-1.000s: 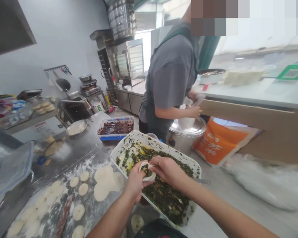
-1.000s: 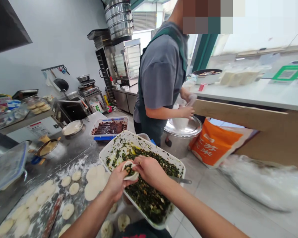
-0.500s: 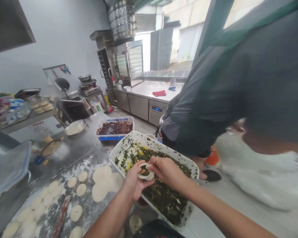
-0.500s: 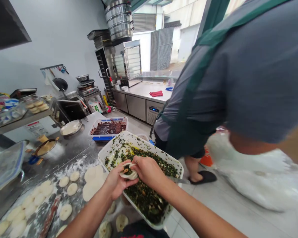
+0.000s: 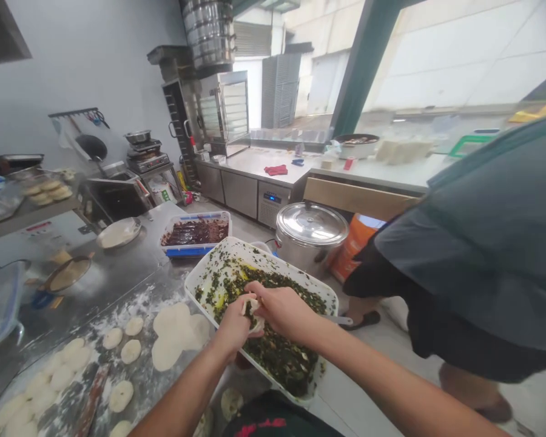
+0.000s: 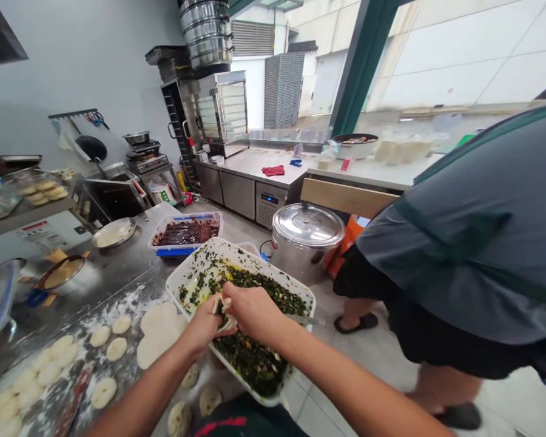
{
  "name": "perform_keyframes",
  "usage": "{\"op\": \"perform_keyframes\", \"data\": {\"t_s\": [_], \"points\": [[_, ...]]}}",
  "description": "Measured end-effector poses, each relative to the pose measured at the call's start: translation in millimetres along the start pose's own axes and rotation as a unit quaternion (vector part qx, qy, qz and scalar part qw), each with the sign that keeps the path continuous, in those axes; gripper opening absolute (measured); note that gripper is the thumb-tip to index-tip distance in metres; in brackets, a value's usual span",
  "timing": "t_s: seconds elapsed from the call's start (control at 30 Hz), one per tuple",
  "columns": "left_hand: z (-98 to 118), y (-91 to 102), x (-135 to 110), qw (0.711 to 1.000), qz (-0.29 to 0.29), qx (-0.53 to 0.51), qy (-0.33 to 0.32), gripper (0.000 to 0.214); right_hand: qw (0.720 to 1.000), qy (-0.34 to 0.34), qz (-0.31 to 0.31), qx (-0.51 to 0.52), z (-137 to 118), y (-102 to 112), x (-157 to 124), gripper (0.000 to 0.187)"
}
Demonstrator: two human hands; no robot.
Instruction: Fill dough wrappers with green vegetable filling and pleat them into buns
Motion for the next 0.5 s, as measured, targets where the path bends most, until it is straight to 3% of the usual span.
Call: {"op": "perform_keyframes", "data": {"t_s": [0.13,0.23,0.33,0.5], "points": [[-1.2,9.3,1.2,0.999,0.033,0.013,0.039,0.049,0.999,-0.03,-0.023,-0.025,6.3,-2.2,2.6,0.012],[-2.0,13.7,-1.2,0.992,0.058,-0.106,0.049,0.042,0.998,-0.056,-0.009,-0.033,11.4,1.9,2.7,0.013],[3.2,9.9,-4.0,0.982,0.049,-0.183,0.007,0.035,0.997,-0.06,0.005,-0.041,9.5,6.8,1.7,0.018],[3.7,5.9,-2.1,0.993,0.047,-0.106,-0.033,0.043,0.999,-0.018,0.012,-0.045,-1.3,8.0,3.5,0.014]]}}
Point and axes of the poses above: each hand's wrist, its own x-axis towards the middle knuckle, its own y-axis out of the back of the hand, z = x × y, the point moved 9 cm from there along x, towards the middle knuckle, and after that the axes turned 12 degrees about -x, right-handed, at the moved point
